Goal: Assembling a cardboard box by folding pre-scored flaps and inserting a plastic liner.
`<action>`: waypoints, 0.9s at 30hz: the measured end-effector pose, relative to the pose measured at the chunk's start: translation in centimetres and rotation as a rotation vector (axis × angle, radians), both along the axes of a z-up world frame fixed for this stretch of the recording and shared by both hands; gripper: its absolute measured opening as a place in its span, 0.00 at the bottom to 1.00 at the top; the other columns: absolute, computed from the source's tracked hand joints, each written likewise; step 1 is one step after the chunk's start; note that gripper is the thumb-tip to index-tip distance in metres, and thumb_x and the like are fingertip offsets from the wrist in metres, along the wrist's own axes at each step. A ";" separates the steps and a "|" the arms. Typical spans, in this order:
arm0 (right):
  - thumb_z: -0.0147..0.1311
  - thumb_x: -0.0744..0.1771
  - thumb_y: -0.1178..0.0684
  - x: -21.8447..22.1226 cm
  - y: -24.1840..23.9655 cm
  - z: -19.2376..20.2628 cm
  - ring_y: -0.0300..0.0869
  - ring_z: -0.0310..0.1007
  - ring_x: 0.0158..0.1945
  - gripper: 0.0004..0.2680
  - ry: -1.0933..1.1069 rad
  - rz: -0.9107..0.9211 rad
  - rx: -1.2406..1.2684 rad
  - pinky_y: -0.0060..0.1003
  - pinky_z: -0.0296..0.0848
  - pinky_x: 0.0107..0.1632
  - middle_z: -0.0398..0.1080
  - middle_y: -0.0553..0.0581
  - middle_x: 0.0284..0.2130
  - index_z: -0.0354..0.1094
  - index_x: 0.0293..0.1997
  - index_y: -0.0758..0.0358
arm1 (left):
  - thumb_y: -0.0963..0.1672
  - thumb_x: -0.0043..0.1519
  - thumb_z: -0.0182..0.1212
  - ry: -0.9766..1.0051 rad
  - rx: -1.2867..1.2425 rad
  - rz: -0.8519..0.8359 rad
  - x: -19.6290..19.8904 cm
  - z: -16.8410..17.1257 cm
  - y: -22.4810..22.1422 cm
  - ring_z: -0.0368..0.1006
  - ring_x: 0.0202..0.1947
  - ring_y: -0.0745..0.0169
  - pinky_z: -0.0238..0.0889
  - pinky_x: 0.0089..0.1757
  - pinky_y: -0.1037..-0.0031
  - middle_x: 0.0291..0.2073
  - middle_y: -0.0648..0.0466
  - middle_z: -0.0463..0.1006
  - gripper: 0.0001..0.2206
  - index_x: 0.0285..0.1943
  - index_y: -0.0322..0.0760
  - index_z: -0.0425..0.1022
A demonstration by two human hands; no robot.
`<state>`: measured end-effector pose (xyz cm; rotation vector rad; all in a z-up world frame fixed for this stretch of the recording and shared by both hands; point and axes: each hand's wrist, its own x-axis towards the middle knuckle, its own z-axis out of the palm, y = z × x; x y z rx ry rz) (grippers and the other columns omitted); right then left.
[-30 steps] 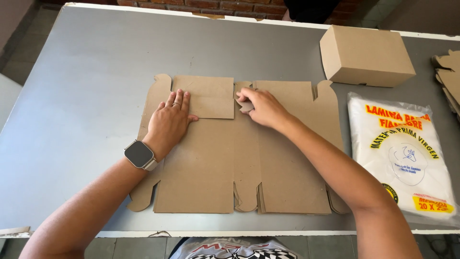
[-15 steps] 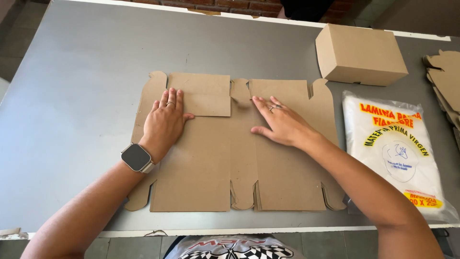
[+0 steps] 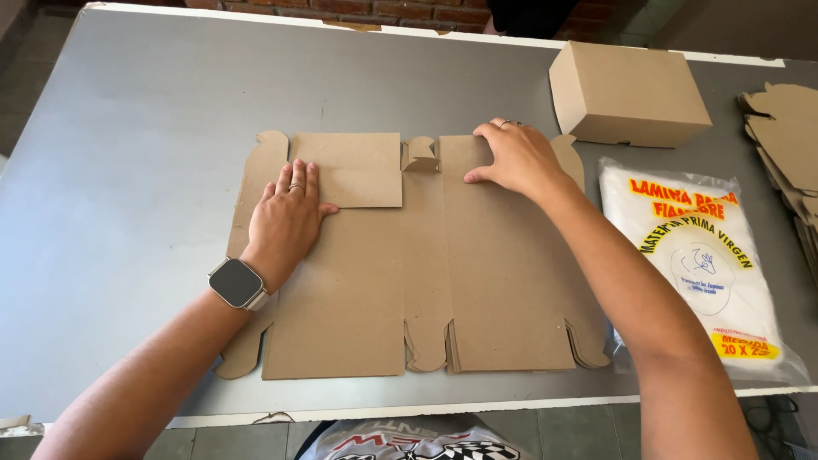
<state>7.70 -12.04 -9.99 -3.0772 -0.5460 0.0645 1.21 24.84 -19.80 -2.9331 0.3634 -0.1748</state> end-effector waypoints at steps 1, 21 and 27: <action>0.65 0.60 0.31 0.0 0.0 -0.5 0.49 0.70 0.63 0.29 0.001 -0.001 0.001 0.49 0.62 0.68 0.71 0.57 0.58 0.67 0.65 0.54 | 0.60 0.69 0.28 0.001 0.001 -0.001 0.0 0.2 0.0 0.60 0.72 0.46 0.60 0.62 0.58 0.72 0.41 0.64 0.37 0.79 0.33 0.55; 0.51 0.72 0.52 -0.9 -2.2 -4.3 0.40 0.77 0.57 0.06 -0.849 0.466 0.109 0.37 0.70 0.65 0.79 0.50 0.50 0.77 0.48 0.48 | 0.60 0.70 0.29 -0.060 0.055 -0.005 -0.5 0.6 -0.2 0.62 0.71 0.49 0.63 0.60 0.60 0.70 0.44 0.67 0.36 0.79 0.35 0.57; 0.53 0.69 0.45 -5.4 -0.3 -7.2 0.49 0.73 0.61 0.08 -0.353 0.328 0.146 0.45 0.74 0.57 0.75 0.58 0.56 0.65 0.40 0.57 | 0.60 0.70 0.27 -0.023 0.020 0.004 0.0 -0.3 -0.1 0.61 0.72 0.47 0.61 0.61 0.58 0.71 0.43 0.65 0.37 0.79 0.34 0.55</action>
